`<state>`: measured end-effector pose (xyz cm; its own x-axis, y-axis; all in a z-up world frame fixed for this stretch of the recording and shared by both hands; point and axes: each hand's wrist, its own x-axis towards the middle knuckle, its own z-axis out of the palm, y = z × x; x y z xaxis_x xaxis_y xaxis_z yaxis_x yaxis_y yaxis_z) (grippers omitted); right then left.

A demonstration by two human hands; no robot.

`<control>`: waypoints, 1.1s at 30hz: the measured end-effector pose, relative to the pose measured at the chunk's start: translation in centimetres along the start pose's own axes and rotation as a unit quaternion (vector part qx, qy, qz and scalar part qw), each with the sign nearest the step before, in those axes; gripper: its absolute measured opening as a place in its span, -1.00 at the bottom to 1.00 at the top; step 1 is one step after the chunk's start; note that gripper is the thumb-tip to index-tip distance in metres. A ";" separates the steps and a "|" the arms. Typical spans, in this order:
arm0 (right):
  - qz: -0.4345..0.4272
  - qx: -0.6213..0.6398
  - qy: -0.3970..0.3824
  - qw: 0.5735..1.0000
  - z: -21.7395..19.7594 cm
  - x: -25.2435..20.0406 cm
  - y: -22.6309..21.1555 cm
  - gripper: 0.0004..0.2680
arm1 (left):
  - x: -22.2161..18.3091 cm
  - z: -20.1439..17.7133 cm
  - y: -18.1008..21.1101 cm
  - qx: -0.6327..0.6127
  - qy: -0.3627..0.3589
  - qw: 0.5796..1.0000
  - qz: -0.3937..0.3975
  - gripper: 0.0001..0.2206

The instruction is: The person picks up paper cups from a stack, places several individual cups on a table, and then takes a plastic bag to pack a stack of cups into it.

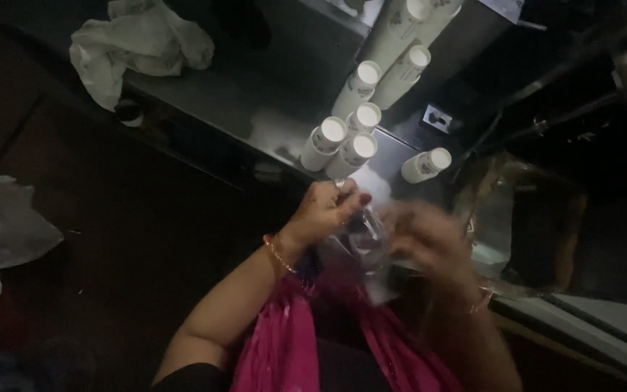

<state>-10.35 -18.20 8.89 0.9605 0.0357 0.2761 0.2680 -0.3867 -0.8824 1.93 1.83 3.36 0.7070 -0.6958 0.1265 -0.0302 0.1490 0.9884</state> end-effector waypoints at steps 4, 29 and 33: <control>-0.129 -0.179 0.072 0.973 -2.6 12.5 1.6 -0.94 | -0.7 0.1 -1.8 0.083 0.034 0.995 0.036 -0.76; -0.080 -0.212 0.019 0.974 -0.5 2.1 -2.7 -0.79 | -3.5 3.5 -0.2 0.050 -0.059 0.988 0.131 -0.69; 0.010 0.058 0.061 0.996 2.4 -2.8 -0.4 -0.89 | -3.6 4.8 -0.9 0.143 0.049 0.975 0.161 -0.64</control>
<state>-13.01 -15.90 7.55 0.9513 -0.0868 0.2959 0.2623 -0.2771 -0.9244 -4.00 0.87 2.43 0.6924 -0.5728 0.4387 -0.4468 0.1369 0.8841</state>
